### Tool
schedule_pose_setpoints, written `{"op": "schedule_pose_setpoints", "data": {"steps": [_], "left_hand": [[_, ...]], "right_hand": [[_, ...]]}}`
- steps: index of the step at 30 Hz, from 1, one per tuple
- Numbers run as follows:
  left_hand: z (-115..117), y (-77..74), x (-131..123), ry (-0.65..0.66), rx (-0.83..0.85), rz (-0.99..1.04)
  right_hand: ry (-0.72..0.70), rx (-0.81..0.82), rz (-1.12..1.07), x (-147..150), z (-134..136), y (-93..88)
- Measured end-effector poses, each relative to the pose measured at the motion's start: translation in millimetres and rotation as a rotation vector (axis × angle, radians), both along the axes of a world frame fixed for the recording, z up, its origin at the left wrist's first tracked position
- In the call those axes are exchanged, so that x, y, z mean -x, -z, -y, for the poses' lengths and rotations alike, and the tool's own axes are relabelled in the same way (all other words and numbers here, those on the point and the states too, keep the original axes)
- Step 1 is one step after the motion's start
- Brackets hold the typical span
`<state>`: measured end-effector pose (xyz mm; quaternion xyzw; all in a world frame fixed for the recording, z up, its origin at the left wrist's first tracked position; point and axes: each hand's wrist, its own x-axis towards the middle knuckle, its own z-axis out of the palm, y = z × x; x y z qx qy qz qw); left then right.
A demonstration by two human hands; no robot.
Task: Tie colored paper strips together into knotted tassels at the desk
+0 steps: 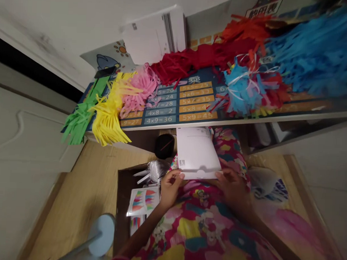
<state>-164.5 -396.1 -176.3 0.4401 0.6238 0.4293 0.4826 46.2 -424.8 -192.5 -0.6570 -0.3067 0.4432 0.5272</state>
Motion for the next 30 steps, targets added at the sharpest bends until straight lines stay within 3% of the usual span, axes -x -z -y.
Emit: {"op": "schedule_pose_setpoints", "data": {"steps": [7,23,30], "left_hand": [[0,4.8,-6,0.011,0.079,0.008],[3,13.7,-12,0.058,0.149,-0.04],[3,19.5,-10,0.024,0.13,-0.058]], "right_hand": [[-0.199,0.243,-0.059,0,-3,2.8],[-0.026,0.344,-0.099,11,-5,15.2],[-0.148,0.411,-0.264,7,-9,12.4]]}}
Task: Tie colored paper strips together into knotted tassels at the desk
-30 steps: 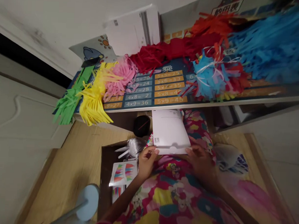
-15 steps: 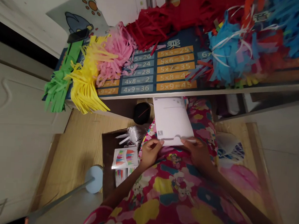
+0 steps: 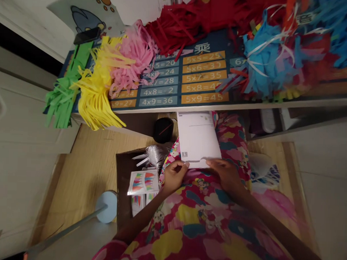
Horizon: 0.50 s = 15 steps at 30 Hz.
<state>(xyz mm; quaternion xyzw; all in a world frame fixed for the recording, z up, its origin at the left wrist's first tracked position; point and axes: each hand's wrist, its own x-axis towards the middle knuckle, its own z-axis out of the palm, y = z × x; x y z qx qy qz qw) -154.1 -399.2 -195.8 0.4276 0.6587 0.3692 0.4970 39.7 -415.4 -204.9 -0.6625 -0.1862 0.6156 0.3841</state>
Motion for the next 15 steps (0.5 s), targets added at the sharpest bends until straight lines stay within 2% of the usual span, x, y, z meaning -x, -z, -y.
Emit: {"op": "schedule_pose_setpoints", "data": {"steps": [7,11,15], "left_hand": [[0,0.9,0,0.007,0.008,-0.018],[1,3.9,-1,0.04,0.005,-0.035],[3,7.6,-2,0.067,-0.013,-0.074]], "right_hand": [[0.001,0.007,-0.161,-1,-1,8.5],[0.022,0.02,-0.093,1,-6,8.3],[0.021,0.034,0.015,2,-11,15.8]]}}
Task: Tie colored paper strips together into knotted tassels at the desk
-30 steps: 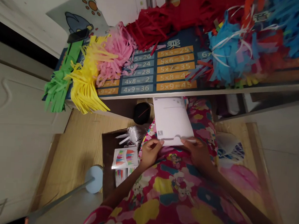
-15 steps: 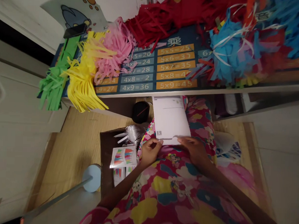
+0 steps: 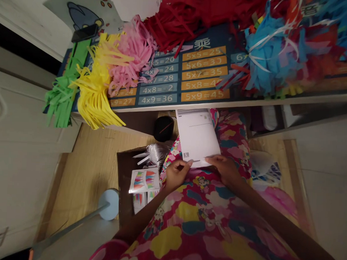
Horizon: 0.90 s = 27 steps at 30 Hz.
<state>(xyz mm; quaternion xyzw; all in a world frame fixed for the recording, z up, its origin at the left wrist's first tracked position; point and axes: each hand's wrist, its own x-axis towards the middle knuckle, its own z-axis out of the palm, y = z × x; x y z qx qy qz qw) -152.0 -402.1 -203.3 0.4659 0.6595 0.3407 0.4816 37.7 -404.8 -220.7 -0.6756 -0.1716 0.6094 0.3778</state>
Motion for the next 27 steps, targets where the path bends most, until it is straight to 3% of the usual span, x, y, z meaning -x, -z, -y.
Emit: {"op": "schedule_pose_setpoints", "data": {"steps": [5,12,17,20,22,25,27], "left_hand": [[0,3.1,-1,0.036,-0.034,-0.057],[-1,5.6,0,0.066,-0.086,-0.135],[-3,6.4,-2,-0.047,-0.107,-0.19],[-7,5.8,-2,-0.152,-0.04,-0.038],[-8,5.7,0,-0.175,0.05,0.158],[-8,6.4,4,-0.187,0.127,0.341],[-6,6.7,4,-0.197,0.127,0.389]], "right_hand": [[-0.002,-0.001,0.133,4,-3,12.5],[-0.038,-0.042,0.3,10,-7,15.1],[-0.035,-0.112,0.51,13,-8,10.7],[0.084,-0.188,0.629,13,-6,0.6],[0.114,-0.213,0.509,11,-3,-9.2],[-0.013,-0.143,0.279,5,-1,-24.0],[-0.09,-0.063,0.274,4,-2,-31.5]]}}
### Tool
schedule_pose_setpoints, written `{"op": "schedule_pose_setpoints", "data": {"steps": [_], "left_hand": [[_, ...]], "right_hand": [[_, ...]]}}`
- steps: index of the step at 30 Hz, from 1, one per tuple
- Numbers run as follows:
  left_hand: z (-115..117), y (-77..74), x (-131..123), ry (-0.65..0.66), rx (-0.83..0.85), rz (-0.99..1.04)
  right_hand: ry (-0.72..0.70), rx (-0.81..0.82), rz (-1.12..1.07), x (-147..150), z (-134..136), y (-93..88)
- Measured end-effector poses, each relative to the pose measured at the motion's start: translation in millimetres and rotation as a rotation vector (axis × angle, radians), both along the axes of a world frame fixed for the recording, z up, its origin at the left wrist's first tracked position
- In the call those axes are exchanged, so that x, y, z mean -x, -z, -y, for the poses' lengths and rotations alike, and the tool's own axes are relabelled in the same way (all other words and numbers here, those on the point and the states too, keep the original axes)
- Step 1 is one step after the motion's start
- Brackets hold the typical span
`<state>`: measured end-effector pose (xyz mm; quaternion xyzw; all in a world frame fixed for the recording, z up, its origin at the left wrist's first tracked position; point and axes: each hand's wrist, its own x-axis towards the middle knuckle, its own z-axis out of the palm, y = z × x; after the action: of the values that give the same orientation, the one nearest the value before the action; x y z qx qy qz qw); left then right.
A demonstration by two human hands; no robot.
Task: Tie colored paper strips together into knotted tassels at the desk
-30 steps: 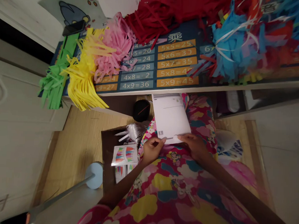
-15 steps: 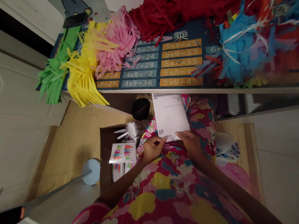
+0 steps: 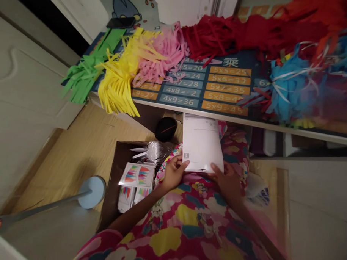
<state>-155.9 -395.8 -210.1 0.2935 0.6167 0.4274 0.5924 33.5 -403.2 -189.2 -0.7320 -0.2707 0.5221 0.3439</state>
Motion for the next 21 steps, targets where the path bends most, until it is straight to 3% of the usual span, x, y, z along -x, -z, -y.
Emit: {"op": "schedule_pose_setpoints", "data": {"steps": [7,12,16,19,21], "left_hand": [[0,-7.9,-11,-0.05,0.074,0.249],[6,-9.6,-12,-0.145,0.079,0.313],[6,-14.8,0,-0.122,0.035,0.249],[-5,-36.6,38,-0.025,-0.016,0.133],[-15,-64.1,70,0.105,-0.03,0.057]], "right_hand": [[-0.067,0.068,0.009,9,-4,-18.5],[-0.319,0.072,-0.172,17,-1,-15.3],[-0.497,0.045,-0.214,34,1,-8.2],[-0.753,0.027,-0.197,34,-1,-24.9],[-0.871,-0.224,-0.008,30,-11,-48.0]]}}
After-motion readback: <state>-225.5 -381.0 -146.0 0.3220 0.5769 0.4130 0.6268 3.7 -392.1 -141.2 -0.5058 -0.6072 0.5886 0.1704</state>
